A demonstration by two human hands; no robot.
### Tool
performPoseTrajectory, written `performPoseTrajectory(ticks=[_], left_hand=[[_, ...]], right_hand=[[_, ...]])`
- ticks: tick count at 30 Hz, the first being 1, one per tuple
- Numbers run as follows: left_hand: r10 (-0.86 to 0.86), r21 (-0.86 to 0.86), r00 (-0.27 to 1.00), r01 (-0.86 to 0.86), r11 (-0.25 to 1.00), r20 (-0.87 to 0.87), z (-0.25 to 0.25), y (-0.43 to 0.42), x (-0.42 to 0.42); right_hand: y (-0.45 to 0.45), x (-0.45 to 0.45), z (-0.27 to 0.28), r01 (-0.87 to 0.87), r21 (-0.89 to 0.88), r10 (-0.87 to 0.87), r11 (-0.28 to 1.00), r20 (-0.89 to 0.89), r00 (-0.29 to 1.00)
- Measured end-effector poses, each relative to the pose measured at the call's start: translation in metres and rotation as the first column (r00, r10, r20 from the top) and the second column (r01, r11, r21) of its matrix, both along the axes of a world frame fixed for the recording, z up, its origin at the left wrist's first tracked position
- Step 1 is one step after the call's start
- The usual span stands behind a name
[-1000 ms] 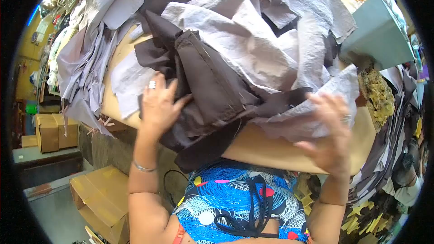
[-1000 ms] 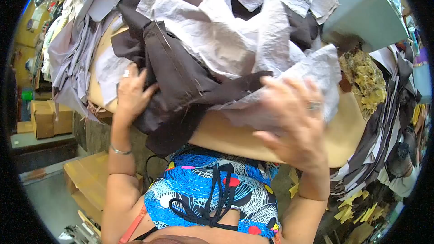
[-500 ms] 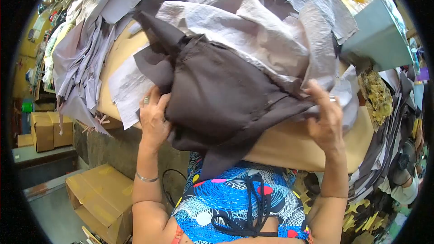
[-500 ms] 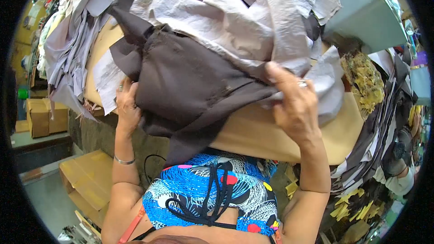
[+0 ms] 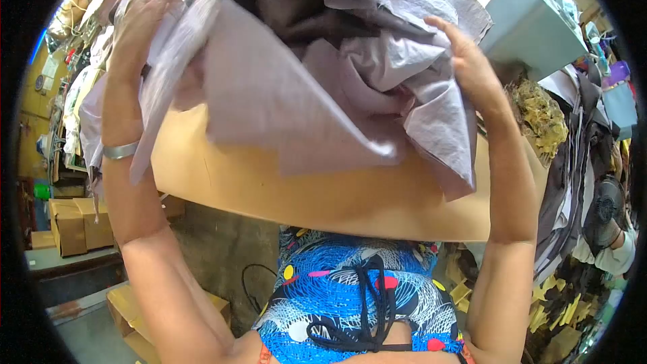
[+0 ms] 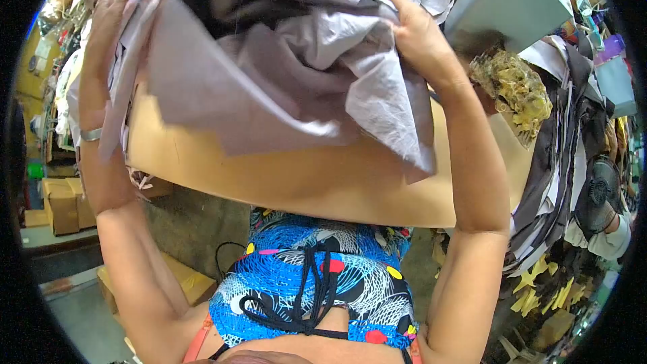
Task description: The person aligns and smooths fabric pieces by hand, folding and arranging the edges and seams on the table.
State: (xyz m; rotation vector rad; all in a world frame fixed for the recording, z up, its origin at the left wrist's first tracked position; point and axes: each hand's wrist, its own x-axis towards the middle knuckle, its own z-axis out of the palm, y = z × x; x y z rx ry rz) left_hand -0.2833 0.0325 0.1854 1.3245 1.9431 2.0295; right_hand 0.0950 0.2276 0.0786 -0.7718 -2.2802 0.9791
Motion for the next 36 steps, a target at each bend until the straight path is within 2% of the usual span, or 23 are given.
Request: performPoseTrajectory(ticks=[1,3,4,5,7,9,12,14,17,18,20,21,22,23,24,26,28,31,32,33,34,35,36], left_hand=[[0.013,-0.022,0.983,-0.017,1.0,-0.185,0.005,0.01,0.008],[-0.148,-0.173,0.867,0.072,0.982,-0.475,-0.007,0.009,0.049],[-0.259,-0.313,0.78,0.086,0.946,-0.57,-0.02,0.0,0.08],[-0.378,-0.435,0.671,0.091,0.896,-0.638,-0.034,-0.009,0.112],[-0.481,-0.656,0.663,-0.02,0.754,-0.574,-0.073,-0.012,0.129],[-0.44,-0.578,0.542,-0.107,0.809,-0.716,-0.113,-0.009,0.125],[-0.515,-0.676,0.634,-0.016,0.737,-0.577,-0.134,-0.009,0.109],[-0.388,-0.539,0.718,0.022,0.842,-0.577,-0.131,-0.02,0.1],[-0.214,-0.435,0.819,-0.048,0.899,-0.533,-0.102,-0.04,0.105],[-0.213,-0.464,0.851,-0.04,0.885,-0.479,-0.09,-0.044,0.106],[-0.19,-0.511,0.908,-0.031,0.859,-0.374,-0.075,-0.051,0.108],[-0.192,-0.434,0.947,0.064,0.899,-0.258,-0.076,-0.052,0.106],[-0.211,-0.341,0.967,0.153,0.927,-0.14,-0.078,-0.052,0.1],[-0.244,-0.23,0.969,0.233,0.945,-0.022,-0.081,-0.052,0.092],[-0.368,-0.153,0.929,0.371,0.916,0.048,-0.087,-0.056,0.075],[-0.417,-0.002,0.9,0.421,0.907,0.129,-0.078,-0.049,0.094],[-0.523,0.079,0.842,0.517,0.852,0.133,-0.068,-0.053,0.096],[-0.318,0.152,0.948,0.319,0.935,-0.033,-0.05,-0.06,0.089],[-0.214,0.205,0.972,0.229,0.952,-0.094,-0.043,-0.06,0.081],[-0.107,0.227,0.991,0.123,0.966,-0.081,-0.032,-0.054,0.076],[-0.123,0.183,0.979,0.152,0.971,-0.16,-0.023,-0.046,0.072],[-0.141,0.137,0.961,0.176,0.975,-0.237,-0.018,-0.034,0.067],[-0.075,-0.008,0.925,0.077,0.997,-0.374,-0.017,-0.013,0.055]], right_hand=[[0.003,0.003,-0.004,0.037,0.164,-0.048,0.986,0.067,0.997],[0.005,0.013,-0.012,0.013,-0.048,-0.012,0.999,0.014,1.0],[0.001,0.016,-0.016,0.006,-0.06,-0.008,0.998,-0.017,1.0],[-0.004,0.018,-0.02,0.002,-0.072,-0.005,0.997,-0.048,0.999],[-0.009,0.022,-0.029,-0.005,-0.099,-0.001,0.995,-0.07,0.998],[-0.011,0.022,-0.037,-0.017,-0.123,0.009,0.992,-0.064,0.998],[-0.03,0.019,-0.03,0.055,-0.064,-0.058,0.996,-0.034,0.998],[-0.028,0.022,-0.032,0.108,-0.033,-0.11,0.994,-0.082,0.991],[-0.013,0.028,-0.036,0.294,0.344,-0.324,0.892,0.031,0.946],[-0.016,0.028,-0.027,0.345,0.443,-0.35,0.827,-0.074,0.934],[-0.04,0.029,0.007,0.331,0.592,-0.211,0.735,-0.264,0.941],[-0.058,0.031,0.015,0.337,0.655,-0.127,0.677,-0.347,0.929],[-0.08,0.032,0.013,0.077,0.549,0.051,0.832,-0.215,0.975],[-0.098,0.026,0.008,-0.071,0.56,0.144,0.825,-0.088,0.986],[-0.115,0.021,0.003,-0.22,0.547,0.239,0.808,0.037,0.97],[-0.12,0.014,-0.033,-0.27,0.618,0.196,0.738,0.186,0.963],[-0.116,0.013,-0.044,-0.256,0.489,0.238,0.834,0.1,0.966],[-0.113,0.025,-0.008,-0.447,0.056,0.408,0.893,0.32,0.855],[-0.108,0.029,0.012,-0.49,-0.054,0.491,0.87,-0.013,0.871],[-0.102,0.03,0.037,-0.442,-0.065,0.439,0.895,-0.06,0.897],[-0.096,0.031,0.063,-0.394,-0.078,0.385,0.916,-0.109,0.917],[-0.074,0.027,0.063,-0.405,-0.192,0.346,0.894,-0.279,0.896],[-0.051,0.022,0.063,-0.435,-0.288,0.285,0.853,-0.443,0.85]])
